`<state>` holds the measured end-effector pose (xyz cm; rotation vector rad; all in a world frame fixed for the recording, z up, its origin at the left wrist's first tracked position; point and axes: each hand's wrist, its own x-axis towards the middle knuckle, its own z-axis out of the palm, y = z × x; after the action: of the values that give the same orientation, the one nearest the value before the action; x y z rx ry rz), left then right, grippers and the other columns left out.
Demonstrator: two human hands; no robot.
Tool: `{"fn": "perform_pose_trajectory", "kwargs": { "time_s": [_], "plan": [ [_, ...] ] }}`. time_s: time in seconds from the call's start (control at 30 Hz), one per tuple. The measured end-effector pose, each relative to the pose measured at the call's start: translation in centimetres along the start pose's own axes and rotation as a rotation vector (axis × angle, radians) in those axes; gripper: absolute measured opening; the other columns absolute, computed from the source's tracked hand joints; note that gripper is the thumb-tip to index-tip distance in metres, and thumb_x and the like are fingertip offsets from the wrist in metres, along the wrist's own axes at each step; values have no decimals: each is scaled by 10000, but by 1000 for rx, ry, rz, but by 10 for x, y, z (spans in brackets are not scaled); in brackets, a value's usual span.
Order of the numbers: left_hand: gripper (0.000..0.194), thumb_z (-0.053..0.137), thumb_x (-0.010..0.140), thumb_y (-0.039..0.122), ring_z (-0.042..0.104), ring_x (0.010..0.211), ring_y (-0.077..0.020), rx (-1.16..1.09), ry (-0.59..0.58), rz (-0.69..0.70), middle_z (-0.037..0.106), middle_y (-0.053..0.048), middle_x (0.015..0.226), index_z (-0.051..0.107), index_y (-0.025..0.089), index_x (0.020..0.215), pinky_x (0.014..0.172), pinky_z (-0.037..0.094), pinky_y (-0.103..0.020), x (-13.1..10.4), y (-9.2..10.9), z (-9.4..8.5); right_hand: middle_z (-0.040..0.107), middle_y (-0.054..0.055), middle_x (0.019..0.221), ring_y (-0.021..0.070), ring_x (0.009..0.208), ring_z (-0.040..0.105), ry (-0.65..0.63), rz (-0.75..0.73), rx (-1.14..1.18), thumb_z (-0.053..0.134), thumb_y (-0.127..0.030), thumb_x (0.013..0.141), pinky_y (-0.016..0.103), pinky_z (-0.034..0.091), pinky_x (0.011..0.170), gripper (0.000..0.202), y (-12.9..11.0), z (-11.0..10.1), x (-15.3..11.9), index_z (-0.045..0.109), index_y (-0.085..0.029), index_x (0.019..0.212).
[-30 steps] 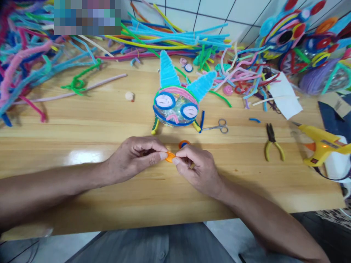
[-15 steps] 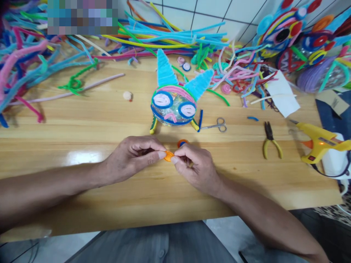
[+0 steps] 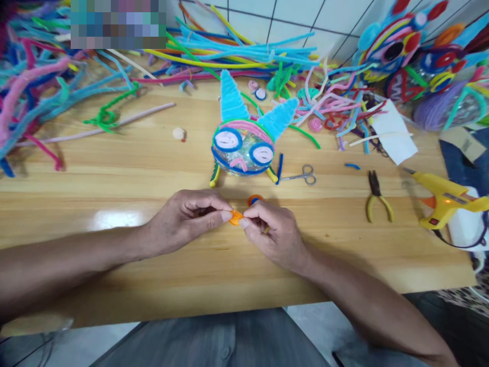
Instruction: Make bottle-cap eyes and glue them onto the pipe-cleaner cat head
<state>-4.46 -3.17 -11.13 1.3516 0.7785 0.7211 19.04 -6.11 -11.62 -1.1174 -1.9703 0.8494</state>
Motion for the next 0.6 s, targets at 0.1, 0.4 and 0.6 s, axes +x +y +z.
{"fn": "perform_pose_trajectory", "kwargs": {
  "time_s": [0.1, 0.4, 0.6],
  "plan": [
    [188, 693, 1000, 246, 592, 666, -99, -1, 1, 6, 764, -51, 813, 820, 110, 976, 608, 456, -207, 0, 1, 1, 622, -38, 685, 102, 583, 562, 2, -5, 5, 659, -214, 1013, 239, 421, 550, 147, 1, 0, -1, 624, -230, 871],
    [205, 688, 1006, 261, 578, 661, -107, 23, 2, 17, 759, -58, 812, 824, 108, 993, 596, 440, -223, 0, 0, 0, 628, -37, 696, 102, 589, 566, -9, -5, -3, 658, -207, 1012, 240, 425, 559, 145, 1, 0, 0, 620, -233, 875],
    [187, 690, 1001, 243, 567, 662, -100, 6, -2, 20, 750, -49, 809, 815, 108, 972, 603, 441, -218, 1, 0, 1, 622, -40, 688, 102, 589, 564, 1, -12, 5, 664, -212, 1010, 240, 418, 558, 151, 1, 0, 0, 616, -233, 869]
  ]
}}
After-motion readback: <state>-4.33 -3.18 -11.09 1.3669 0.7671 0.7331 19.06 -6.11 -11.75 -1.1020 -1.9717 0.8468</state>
